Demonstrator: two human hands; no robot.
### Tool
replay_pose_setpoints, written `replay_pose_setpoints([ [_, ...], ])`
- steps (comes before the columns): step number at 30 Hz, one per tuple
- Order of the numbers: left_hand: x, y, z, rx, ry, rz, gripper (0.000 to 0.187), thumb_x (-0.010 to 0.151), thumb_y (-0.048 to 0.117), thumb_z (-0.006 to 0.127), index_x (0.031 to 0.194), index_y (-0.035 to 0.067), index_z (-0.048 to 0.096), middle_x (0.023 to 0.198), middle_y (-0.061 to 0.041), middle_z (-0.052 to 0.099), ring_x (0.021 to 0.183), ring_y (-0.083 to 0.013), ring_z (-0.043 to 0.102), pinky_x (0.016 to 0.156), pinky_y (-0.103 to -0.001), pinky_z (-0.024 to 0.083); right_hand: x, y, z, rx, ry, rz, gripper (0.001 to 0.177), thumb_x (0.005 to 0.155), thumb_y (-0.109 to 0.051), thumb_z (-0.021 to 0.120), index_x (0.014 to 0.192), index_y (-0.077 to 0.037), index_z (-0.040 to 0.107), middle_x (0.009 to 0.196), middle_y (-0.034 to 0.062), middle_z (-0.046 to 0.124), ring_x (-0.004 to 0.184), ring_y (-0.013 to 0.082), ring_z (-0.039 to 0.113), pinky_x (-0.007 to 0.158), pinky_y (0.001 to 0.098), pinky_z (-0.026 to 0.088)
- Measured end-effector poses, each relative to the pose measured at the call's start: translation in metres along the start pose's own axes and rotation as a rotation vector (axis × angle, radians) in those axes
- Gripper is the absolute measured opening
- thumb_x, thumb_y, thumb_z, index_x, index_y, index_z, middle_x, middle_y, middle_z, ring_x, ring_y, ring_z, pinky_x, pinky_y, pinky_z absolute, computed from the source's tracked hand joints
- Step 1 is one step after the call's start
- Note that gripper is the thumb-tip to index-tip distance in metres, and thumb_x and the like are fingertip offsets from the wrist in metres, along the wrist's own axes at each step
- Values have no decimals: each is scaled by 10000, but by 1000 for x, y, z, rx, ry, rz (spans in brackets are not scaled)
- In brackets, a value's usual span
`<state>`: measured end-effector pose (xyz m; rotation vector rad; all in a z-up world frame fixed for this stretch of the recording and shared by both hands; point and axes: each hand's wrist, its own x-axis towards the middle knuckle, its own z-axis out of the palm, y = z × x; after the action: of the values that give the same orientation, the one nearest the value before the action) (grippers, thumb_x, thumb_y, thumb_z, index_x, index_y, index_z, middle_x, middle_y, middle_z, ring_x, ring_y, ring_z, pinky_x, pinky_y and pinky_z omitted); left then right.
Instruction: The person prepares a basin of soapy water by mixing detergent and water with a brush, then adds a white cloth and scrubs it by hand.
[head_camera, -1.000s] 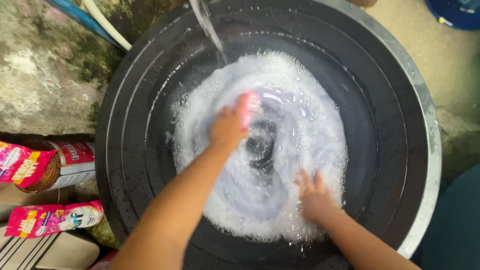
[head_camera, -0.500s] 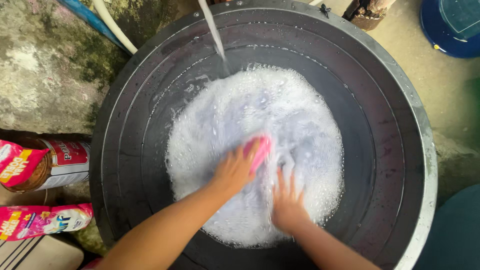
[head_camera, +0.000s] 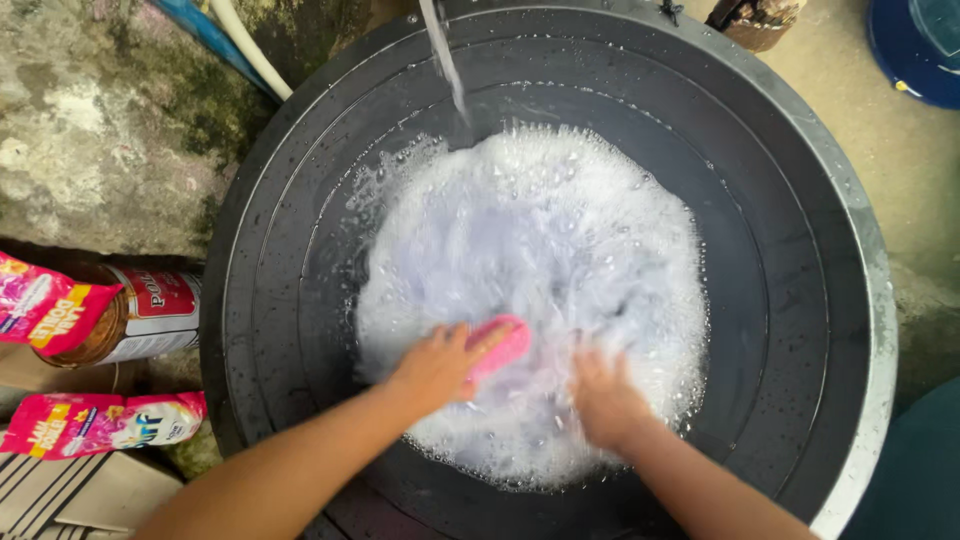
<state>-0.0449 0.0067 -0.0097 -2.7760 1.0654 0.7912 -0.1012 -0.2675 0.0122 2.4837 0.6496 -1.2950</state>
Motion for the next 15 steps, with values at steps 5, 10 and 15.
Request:
replay_pose_setpoints([
  [5,60,-93,9,49,412,-430,619,994,484,686,1472,158,467,1248,-178,629,1057,-329,688,817,-432,594,-4,13,0,4,-109,-161,780,1036,-461,481,1640,-188,71,1711,129,-38,1571,356,-23,1249,675,80],
  [10,142,-48,-55,-253,483,-588,963,845,363,763,1613,349,182,1338,-185,588,1099,-374,643,876,-504,546,22,45,20,850,281,377,971,924,-475,626,1633,-108,74,1652,274,-115,1478,491,-75,1133,592,186],
  [15,163,58,-79,-380,127,-157,1143,769,294,833,1592,480,62,1559,-249,338,1189,-409,566,902,-466,551,15,-4,30,219,176,-17,735,946,-355,625,1585,-210,292,1689,183,98,1568,414,76,1200,662,103],
])
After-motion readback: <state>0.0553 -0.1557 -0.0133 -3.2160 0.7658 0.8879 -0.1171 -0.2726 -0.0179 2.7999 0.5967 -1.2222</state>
